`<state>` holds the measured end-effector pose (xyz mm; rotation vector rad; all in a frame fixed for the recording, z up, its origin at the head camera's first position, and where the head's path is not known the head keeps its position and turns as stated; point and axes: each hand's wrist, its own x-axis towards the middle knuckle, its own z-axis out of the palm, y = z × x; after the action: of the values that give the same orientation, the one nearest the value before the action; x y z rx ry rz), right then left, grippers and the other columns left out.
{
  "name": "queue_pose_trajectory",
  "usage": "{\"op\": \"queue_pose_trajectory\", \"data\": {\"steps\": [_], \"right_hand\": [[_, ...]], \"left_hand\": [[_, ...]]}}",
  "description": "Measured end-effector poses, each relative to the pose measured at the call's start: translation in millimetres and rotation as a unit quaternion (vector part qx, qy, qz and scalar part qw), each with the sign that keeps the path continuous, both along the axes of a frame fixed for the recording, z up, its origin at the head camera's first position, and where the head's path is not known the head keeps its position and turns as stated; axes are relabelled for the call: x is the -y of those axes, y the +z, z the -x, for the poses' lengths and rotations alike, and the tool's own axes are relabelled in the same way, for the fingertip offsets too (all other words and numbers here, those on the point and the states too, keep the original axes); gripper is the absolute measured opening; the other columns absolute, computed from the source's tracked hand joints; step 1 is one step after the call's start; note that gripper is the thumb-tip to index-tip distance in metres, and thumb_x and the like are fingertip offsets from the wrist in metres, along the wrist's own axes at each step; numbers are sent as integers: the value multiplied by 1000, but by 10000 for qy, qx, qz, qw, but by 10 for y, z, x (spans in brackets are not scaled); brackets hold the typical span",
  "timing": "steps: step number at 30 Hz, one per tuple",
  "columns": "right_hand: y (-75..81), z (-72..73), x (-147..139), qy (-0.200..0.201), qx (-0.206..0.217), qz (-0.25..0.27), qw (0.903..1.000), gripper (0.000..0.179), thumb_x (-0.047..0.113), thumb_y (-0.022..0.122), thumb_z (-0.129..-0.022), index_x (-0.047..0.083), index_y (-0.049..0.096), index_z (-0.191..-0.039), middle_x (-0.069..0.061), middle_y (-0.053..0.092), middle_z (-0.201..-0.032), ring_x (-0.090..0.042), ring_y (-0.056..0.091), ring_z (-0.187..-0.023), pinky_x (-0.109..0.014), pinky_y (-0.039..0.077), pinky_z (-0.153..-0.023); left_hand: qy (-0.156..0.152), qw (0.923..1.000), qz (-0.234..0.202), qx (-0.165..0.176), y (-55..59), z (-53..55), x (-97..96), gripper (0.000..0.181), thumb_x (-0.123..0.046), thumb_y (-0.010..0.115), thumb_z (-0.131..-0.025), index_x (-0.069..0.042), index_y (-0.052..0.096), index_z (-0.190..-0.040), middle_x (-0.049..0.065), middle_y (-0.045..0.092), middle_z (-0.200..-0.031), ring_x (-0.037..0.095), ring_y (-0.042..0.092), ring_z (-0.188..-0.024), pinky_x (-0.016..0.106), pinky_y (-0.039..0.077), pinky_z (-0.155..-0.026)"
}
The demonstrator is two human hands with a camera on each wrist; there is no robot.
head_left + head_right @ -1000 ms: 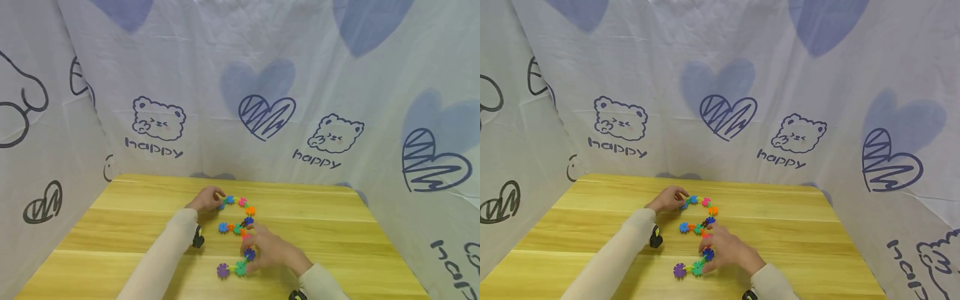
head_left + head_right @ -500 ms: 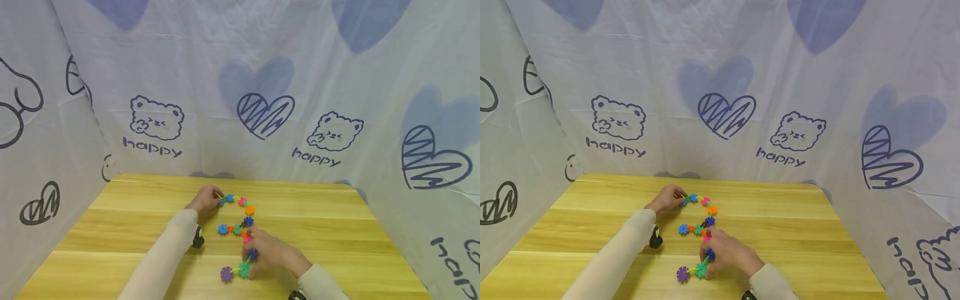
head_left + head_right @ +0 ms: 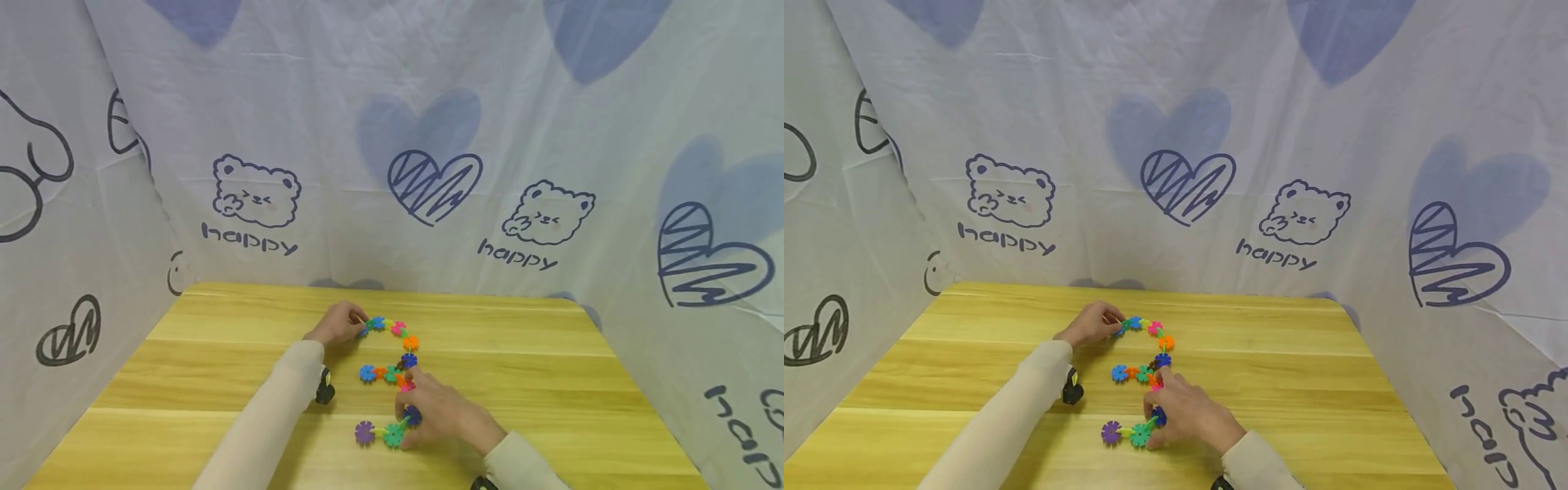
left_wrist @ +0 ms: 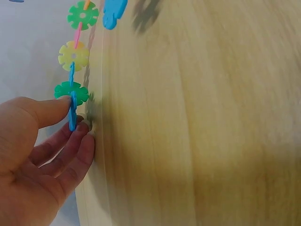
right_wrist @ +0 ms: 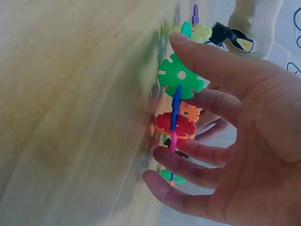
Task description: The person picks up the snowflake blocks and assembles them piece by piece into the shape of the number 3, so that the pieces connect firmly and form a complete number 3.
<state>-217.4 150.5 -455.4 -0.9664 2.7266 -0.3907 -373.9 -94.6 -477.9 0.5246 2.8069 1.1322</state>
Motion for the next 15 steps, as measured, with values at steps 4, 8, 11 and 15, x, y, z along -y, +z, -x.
{"op": "queue_pose_trajectory", "data": {"steps": [4, 8, 11, 15], "right_hand": [[-6, 11, -8, -38, 28, 4, 10000, 40, 45, 92, -73, 26, 73, -102, -14, 48, -142, -27, 55, -120, -38, 57, -79], [26, 49, -62, -23, 134, 72, 9999, 42, 45, 91, -74, 27, 73, -108, -16, 46, -150, -33, 54, -129, -49, 59, -85], [114, 113, -151, -91, 277, 296, 9991, 40, 43, 87, -81, 24, 74, -113, -16, 47, -150, -34, 57, -127, -52, 58, -90], [271, 257, -340, -562, 264, 797, 9949, 29, 32, 77, -93, 17, 73, -118, -15, 52, -140, -36, 61, -119, -54, 56, -96]], "left_hand": [[-42, 9999, -43, 92, 5, -8, 13, 18, -9, 69, -98, -2, 77, -113, 17, 76, -107, 28, 71, -98, 42, 60, -85], [-75, 9997, 46, 236, 14, -9, 35, 21, -14, 67, -100, -3, 75, -117, 16, 75, -111, 29, 70, -102, 45, 60, -89], [-38, 9993, 175, 335, 41, -6, 81, 26, -19, 63, -103, -4, 73, -122, 17, 73, -115, 31, 68, -107, 49, 57, -94], [-31, 9993, 304, 235, 112, -9, 200, 30, -20, 57, -106, -3, 69, -128, 20, 71, -120, 35, 66, -113, 53, 54, -99]]}}
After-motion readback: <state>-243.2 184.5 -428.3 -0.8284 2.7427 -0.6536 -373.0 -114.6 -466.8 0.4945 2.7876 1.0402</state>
